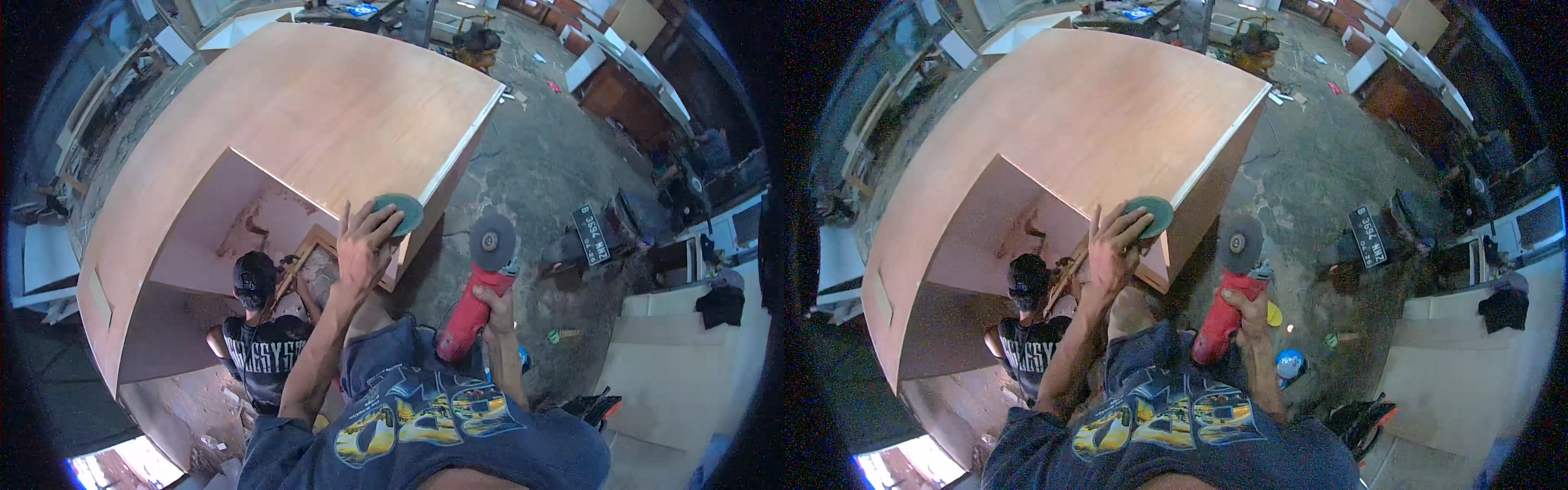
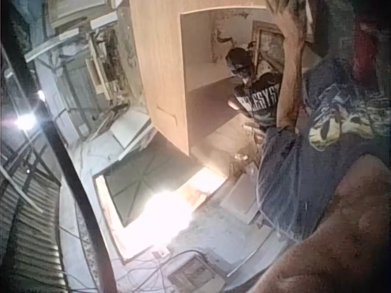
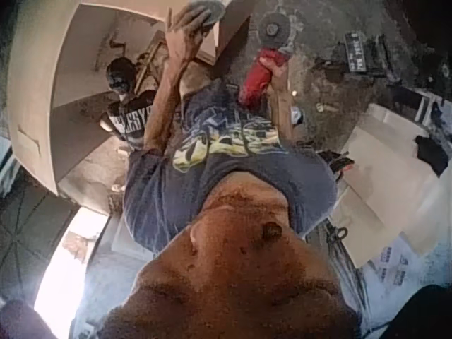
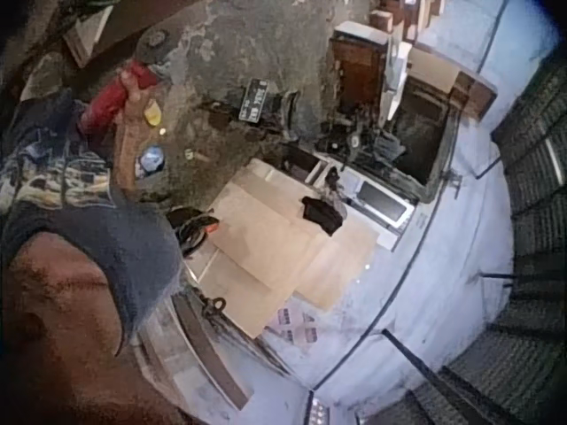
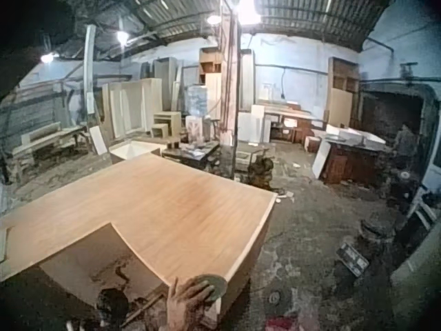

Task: The person sands the edge of a large wooden board using a hand-held angle grinder equipped with a sanding disc.

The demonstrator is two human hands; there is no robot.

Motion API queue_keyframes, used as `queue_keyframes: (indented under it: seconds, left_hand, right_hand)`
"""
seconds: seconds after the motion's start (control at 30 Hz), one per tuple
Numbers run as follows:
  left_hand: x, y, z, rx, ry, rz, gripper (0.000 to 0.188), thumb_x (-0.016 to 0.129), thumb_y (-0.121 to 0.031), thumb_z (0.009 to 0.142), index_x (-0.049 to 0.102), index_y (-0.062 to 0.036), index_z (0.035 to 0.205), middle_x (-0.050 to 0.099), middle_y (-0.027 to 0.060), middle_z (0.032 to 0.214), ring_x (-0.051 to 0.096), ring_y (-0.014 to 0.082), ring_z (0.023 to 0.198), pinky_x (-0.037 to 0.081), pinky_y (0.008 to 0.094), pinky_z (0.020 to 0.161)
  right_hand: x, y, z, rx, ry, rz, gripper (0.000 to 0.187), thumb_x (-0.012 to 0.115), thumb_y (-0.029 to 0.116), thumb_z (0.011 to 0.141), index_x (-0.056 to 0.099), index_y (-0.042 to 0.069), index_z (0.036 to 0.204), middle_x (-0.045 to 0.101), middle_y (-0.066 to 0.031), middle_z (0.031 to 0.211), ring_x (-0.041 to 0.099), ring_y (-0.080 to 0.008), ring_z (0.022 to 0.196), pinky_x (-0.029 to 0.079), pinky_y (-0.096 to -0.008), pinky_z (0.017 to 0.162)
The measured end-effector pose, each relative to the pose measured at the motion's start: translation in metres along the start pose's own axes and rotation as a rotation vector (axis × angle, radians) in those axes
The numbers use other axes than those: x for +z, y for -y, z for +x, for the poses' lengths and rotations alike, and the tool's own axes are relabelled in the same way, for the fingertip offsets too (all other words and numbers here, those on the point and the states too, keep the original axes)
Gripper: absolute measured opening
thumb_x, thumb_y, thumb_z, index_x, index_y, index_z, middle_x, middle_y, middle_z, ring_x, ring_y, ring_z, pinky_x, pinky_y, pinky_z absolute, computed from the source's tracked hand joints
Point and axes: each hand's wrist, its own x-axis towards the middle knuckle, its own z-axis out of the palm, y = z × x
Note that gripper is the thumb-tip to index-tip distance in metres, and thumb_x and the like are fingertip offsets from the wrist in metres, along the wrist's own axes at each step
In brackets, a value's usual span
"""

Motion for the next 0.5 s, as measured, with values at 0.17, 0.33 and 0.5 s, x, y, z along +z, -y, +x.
queue_keyframes:
  seconds: [0.17, 0.33, 0.5]
  left_hand:
    - [-0.008, 0.013, 0.003, -0.084, 0.225, -0.223, 0.057, 0.078, -0.020, 0.079, 0.070, -0.0136, 0.135, 0.061, 0.0133, 0.149, 0.043, 0.0385, 0.150, 0.018, 0.0618, 0.127]
    - [-0.004, -0.005, 0.012, -0.194, 0.075, -0.125, 0.059, 0.083, -0.029, 0.079, 0.068, -0.0079, 0.131, 0.059, 0.0186, 0.146, 0.049, 0.0433, 0.143, 0.028, 0.0587, 0.124]
    - [0.004, -0.002, 0.020, -0.233, 0.138, -0.170, 0.062, 0.083, -0.029, 0.077, 0.067, -0.0062, 0.132, 0.060, 0.0185, 0.145, 0.051, 0.0417, 0.141, 0.034, 0.0568, 0.121]
  right_hand:
    - [0.004, 0.005, 0.008, 0.099, -0.029, 0.070, 0.058, 0.081, 0.003, 0.077, 0.058, 0.005, 0.131, 0.071, -0.0107, 0.110, 0.073, -0.0258, 0.094, 0.061, -0.0410, 0.083]
    - [0.006, 0.007, 0.026, 0.038, -0.089, -0.028, 0.055, 0.078, 0.006, 0.080, 0.057, 0.000, 0.130, 0.070, -0.0131, 0.108, 0.074, -0.0264, 0.088, 0.065, -0.0417, 0.076]
    - [0.008, 0.011, 0.036, 0.109, -0.063, -0.022, 0.058, 0.078, 0.006, 0.079, 0.055, 0.000, 0.133, 0.070, -0.0136, 0.109, 0.074, -0.0260, 0.089, 0.065, -0.0416, 0.076]
